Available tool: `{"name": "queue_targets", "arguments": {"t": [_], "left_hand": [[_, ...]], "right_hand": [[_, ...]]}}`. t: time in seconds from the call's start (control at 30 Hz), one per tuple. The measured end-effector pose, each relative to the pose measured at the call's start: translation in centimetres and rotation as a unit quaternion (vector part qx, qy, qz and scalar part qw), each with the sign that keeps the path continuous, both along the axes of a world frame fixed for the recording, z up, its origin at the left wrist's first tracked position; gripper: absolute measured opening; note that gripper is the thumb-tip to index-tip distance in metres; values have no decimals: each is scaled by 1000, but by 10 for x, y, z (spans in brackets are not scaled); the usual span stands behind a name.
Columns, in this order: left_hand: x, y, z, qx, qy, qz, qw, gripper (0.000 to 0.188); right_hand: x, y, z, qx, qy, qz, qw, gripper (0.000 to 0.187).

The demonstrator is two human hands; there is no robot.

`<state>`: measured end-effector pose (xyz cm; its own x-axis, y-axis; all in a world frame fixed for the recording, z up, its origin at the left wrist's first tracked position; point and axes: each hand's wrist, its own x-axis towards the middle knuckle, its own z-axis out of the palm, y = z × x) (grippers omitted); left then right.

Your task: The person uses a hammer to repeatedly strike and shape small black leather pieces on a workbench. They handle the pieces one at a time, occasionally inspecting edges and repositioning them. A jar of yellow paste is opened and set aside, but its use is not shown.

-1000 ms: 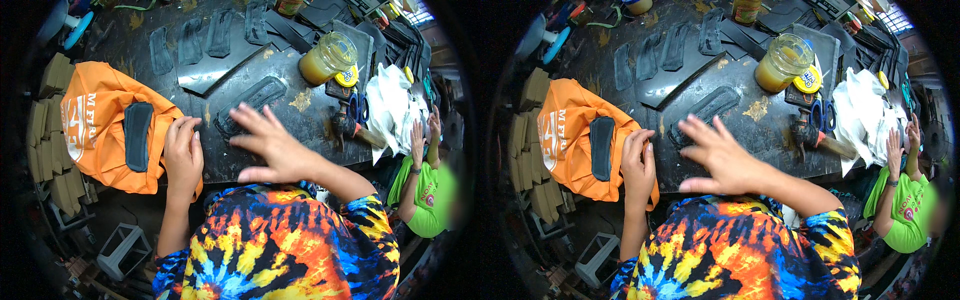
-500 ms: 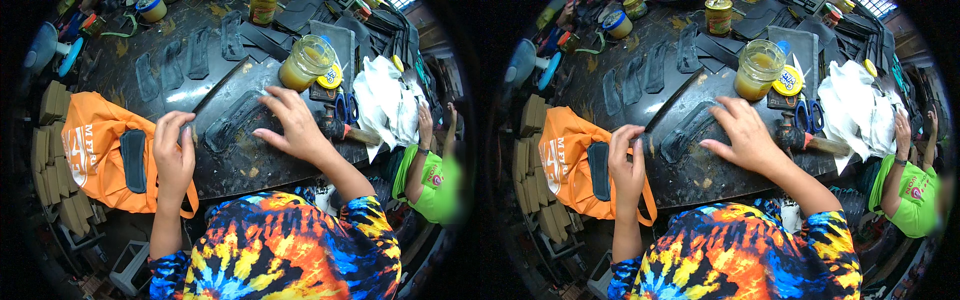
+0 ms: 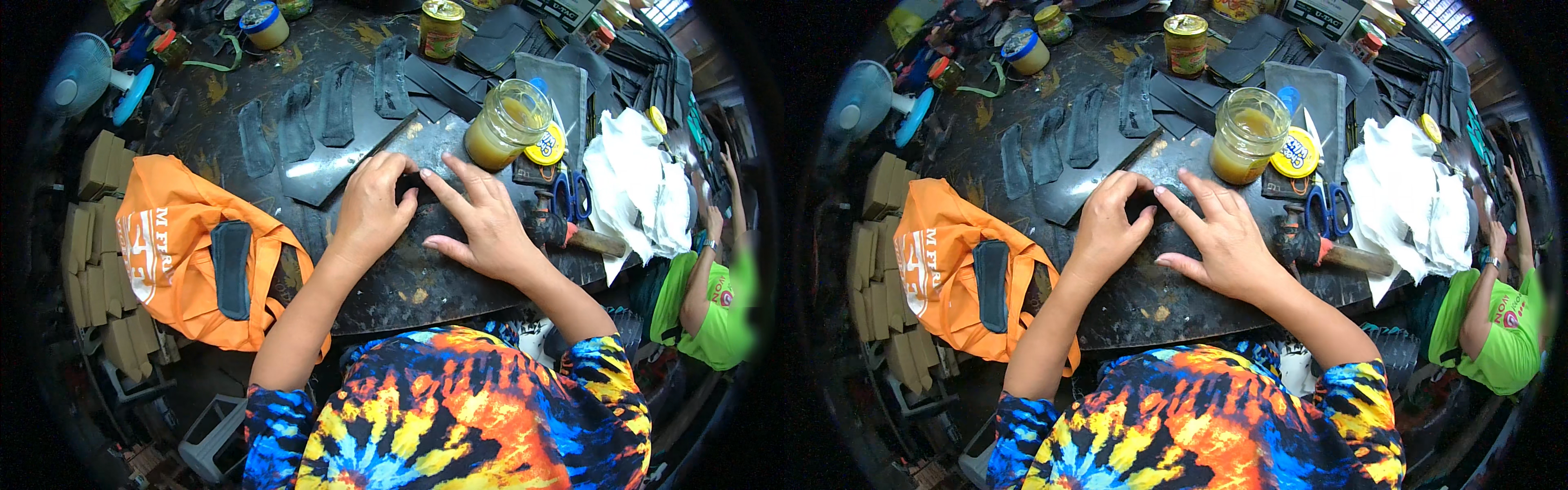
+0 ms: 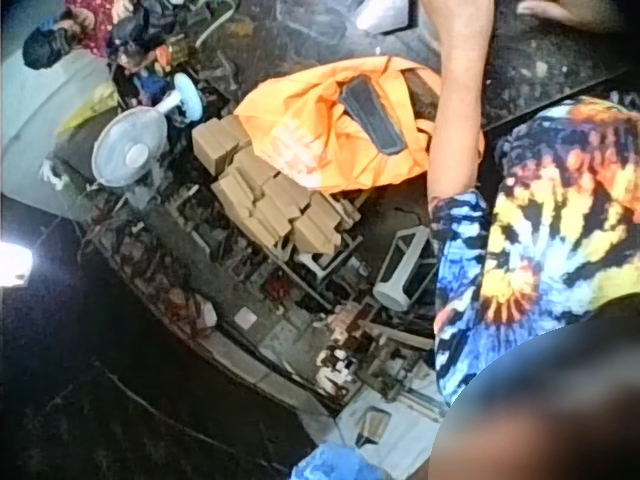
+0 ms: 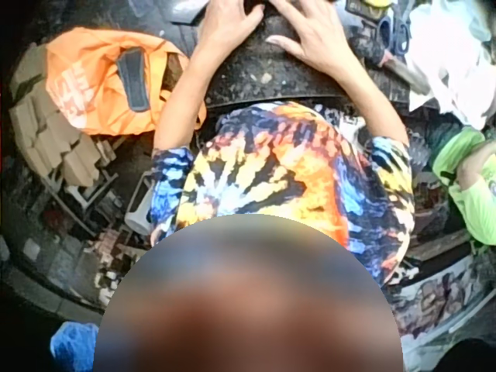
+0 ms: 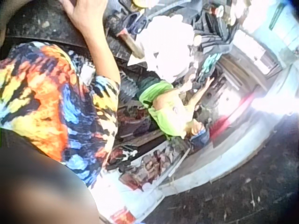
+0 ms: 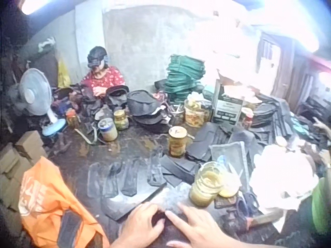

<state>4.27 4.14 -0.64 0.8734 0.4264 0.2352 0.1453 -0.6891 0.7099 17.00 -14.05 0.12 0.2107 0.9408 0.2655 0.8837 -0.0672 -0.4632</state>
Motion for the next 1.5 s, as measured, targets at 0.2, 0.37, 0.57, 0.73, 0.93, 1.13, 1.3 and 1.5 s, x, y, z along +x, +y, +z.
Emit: {"name": "queue_targets", "arguments": {"t": [0.2, 0.37, 0.57, 0.73, 0.93, 1.13, 1.3, 1.5], "left_hand": [[-22, 12, 26, -188, 0, -31, 982, 17], [11, 77, 38, -305, -208, 41, 928, 28], [93, 147, -1, -157, -42, 136, 977, 32], [84, 137, -4, 170, -144, 152, 963, 49], [-22, 78, 36, 200, -222, 146, 943, 40], [-105, 14, 14, 68, -139, 149, 977, 34], [-119, -6, -21, 76, -88, 145, 983, 36], [-119, -12, -29, 150, -55, 142, 977, 34]], "right_hand": [[2, -4, -1, 89, 462, 50, 881, 90], [1, -9, 9, 90, 450, 16, 888, 92], [36, -22, 69, 120, 93, -106, 983, 73], [110, 0, 96, -8, -187, -74, 979, 75], [138, 42, 78, -217, -234, -16, 948, 104], [136, 36, 103, -58, -192, -59, 978, 70], [116, 0, 117, 433, -154, -108, 881, 28], [30, -20, 97, 78, -193, -46, 977, 35]]}}
